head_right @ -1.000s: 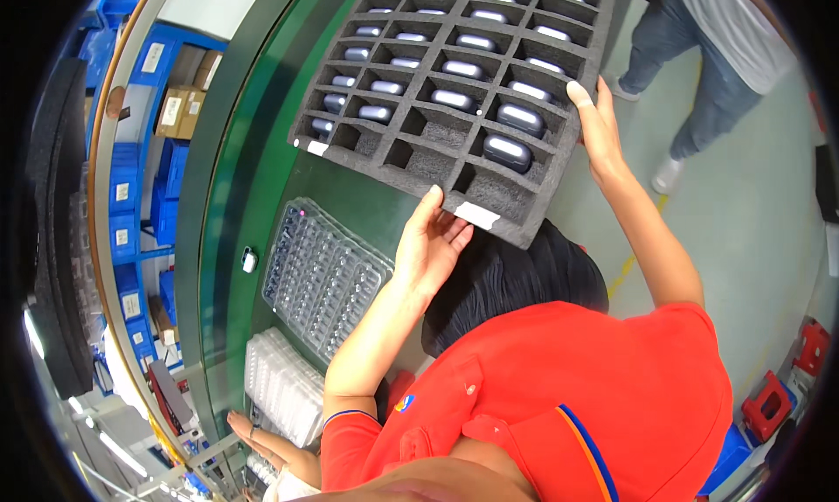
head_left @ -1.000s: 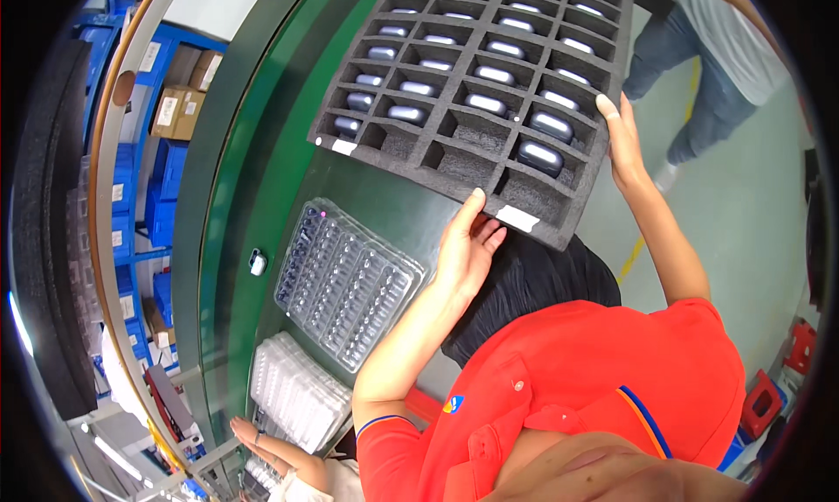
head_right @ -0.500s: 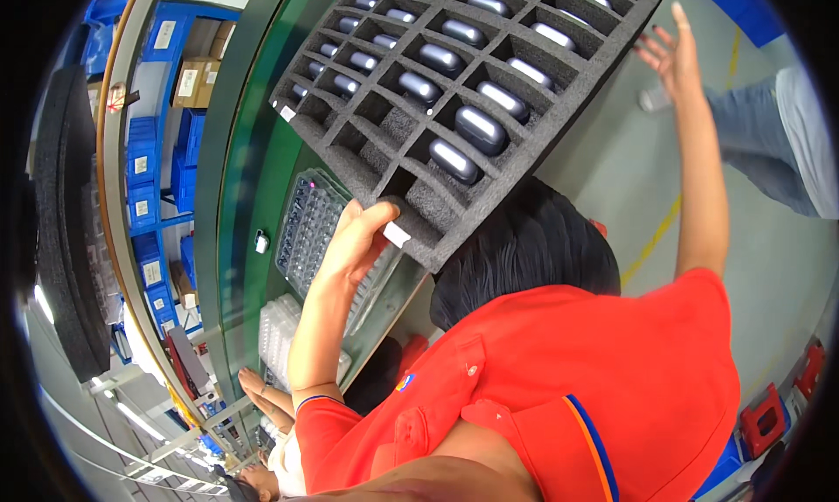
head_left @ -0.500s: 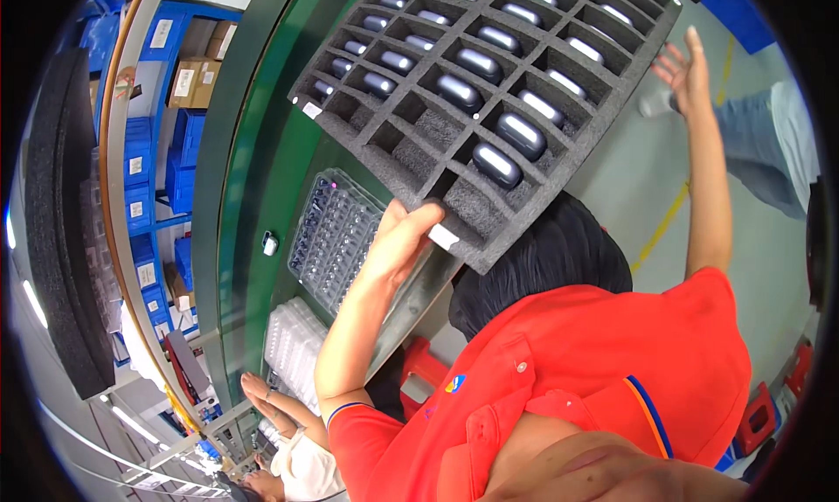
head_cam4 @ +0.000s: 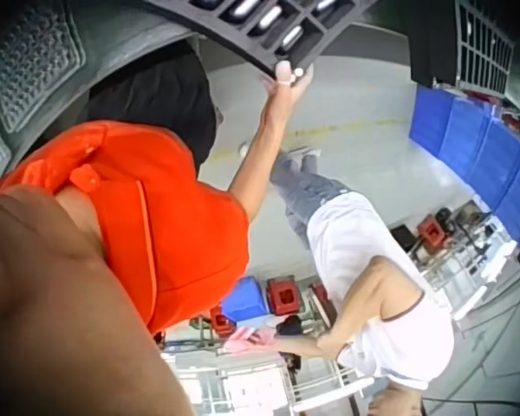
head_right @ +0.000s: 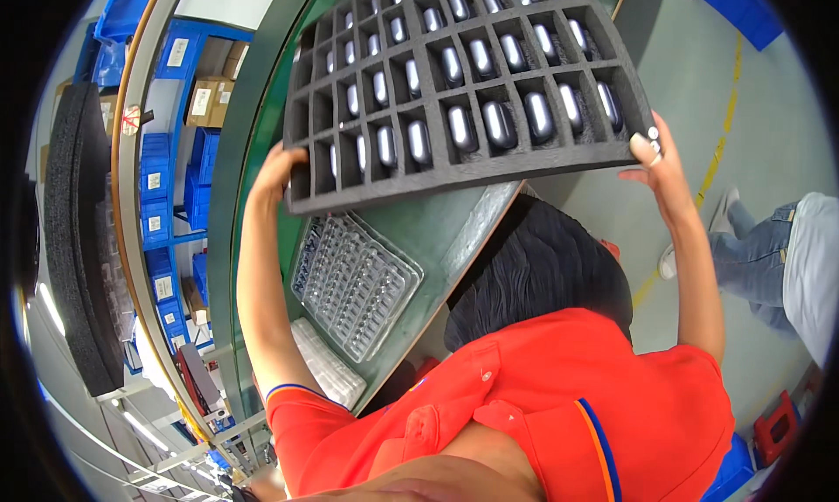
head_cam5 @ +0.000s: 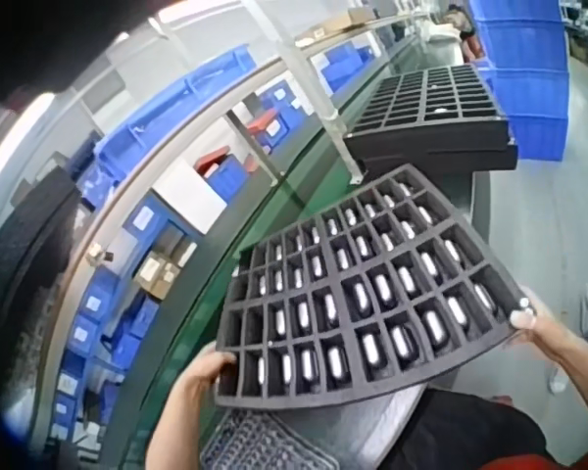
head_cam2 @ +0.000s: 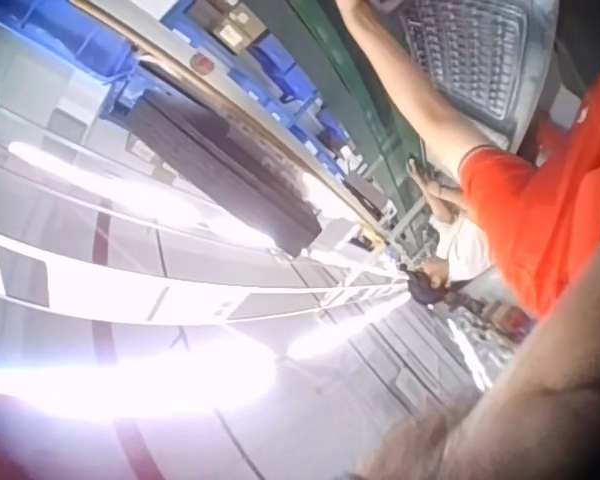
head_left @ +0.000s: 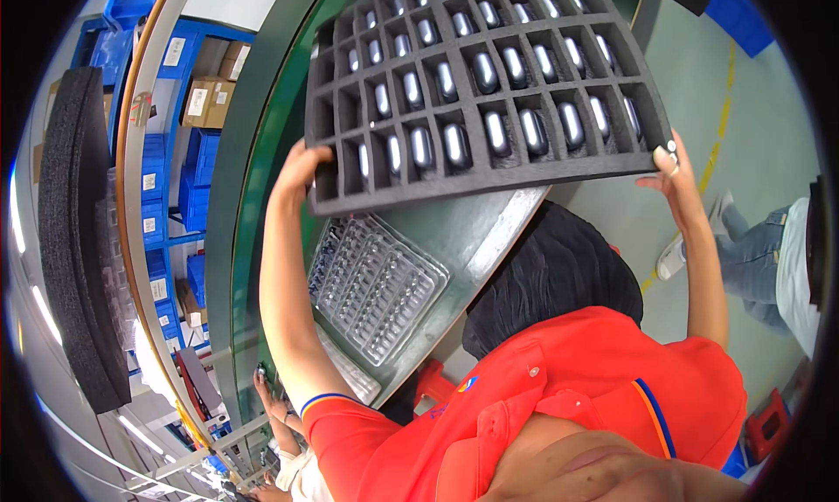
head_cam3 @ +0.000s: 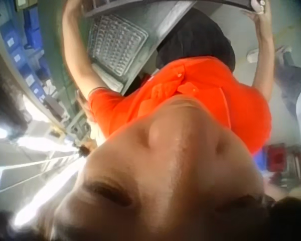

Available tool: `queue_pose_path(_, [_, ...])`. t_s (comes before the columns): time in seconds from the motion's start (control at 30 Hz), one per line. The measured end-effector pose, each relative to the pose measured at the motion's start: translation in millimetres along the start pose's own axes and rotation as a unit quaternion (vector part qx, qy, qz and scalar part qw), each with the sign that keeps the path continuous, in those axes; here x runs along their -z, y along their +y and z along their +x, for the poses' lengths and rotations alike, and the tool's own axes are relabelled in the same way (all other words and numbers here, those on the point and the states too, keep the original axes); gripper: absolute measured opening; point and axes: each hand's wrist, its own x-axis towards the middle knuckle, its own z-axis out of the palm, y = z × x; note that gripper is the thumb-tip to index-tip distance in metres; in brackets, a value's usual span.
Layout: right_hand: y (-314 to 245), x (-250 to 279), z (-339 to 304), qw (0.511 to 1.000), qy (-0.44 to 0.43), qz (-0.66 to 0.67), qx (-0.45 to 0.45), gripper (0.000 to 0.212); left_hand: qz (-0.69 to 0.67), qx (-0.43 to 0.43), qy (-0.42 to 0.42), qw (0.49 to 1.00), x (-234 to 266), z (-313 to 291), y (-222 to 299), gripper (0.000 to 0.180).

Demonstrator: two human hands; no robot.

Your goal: Assembling and placing earbud charging cases into plastic trays at a factory workbench.

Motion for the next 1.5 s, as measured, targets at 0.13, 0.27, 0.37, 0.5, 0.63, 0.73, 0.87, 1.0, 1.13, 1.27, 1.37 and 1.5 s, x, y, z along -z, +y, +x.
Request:
queue_pose_path(0.13, [53,-22,-44,0.999,0.018,-0.037,-0.005,0.088,0.163,-0.138,0.032,0.976,1,63,11,0.051])
queue_pose_path(0.27, [86,-48,-79,0.996,-0.091,-0.019,-0.012,0.108,0.397,-0.196,0.224,0.868,-16,128,20,0.053])
queue_pose_path(0.37, [66,-83,-88,0.982,-0.182,-0.036,-0.038,0.112,0.31,-0.274,0.276,0.867,-24,155,13,0.054])
queue_pose_path(0.5, [38,-115,-90,0.941,-0.292,-0.168,0.012,0.109,0.213,-0.487,0.271,0.802,-95,95,75,0.044])
queue_pose_path(0.63, [-34,-143,-69,0.83,-0.376,-0.381,0.158,0.06,0.087,-0.473,-0.003,0.877,-136,-65,114,0.022])
queue_pose_path(0.73, [-74,-155,-15,0.798,-0.264,-0.359,0.405,0.02,0.256,-0.478,0.006,0.84,-149,-120,78,0.017])
queue_pose_path(0.87, [-122,-195,48,0.682,-0.246,-0.51,0.462,0.021,0.362,-0.446,0.089,0.814,-131,-144,42,0.009])
queue_pose_path(1.0, [-138,-215,61,0.544,-0.359,-0.646,0.397,0.025,0.423,-0.445,0.144,0.776,-145,-143,39,0.017])
queue_pose_path(1.13, [-153,-235,78,0.549,-0.422,-0.676,0.252,0.028,0.43,-0.417,0.108,0.793,-144,-127,54,0.018])
queue_pose_path(1.27, [-142,-230,75,0.53,-0.436,-0.66,0.304,0.016,0.403,-0.393,0.061,0.824,-133,-127,53,0.023])
queue_pose_path(1.37, [-141,-225,69,0.58,-0.4,-0.628,0.33,0.011,0.361,-0.385,0.028,0.849,-122,-120,50,0.032])
queue_pose_path(1.5, [-123,-217,76,0.641,-0.353,-0.549,0.404,0.013,0.258,-0.398,-0.058,0.879,-104,-107,45,0.03])
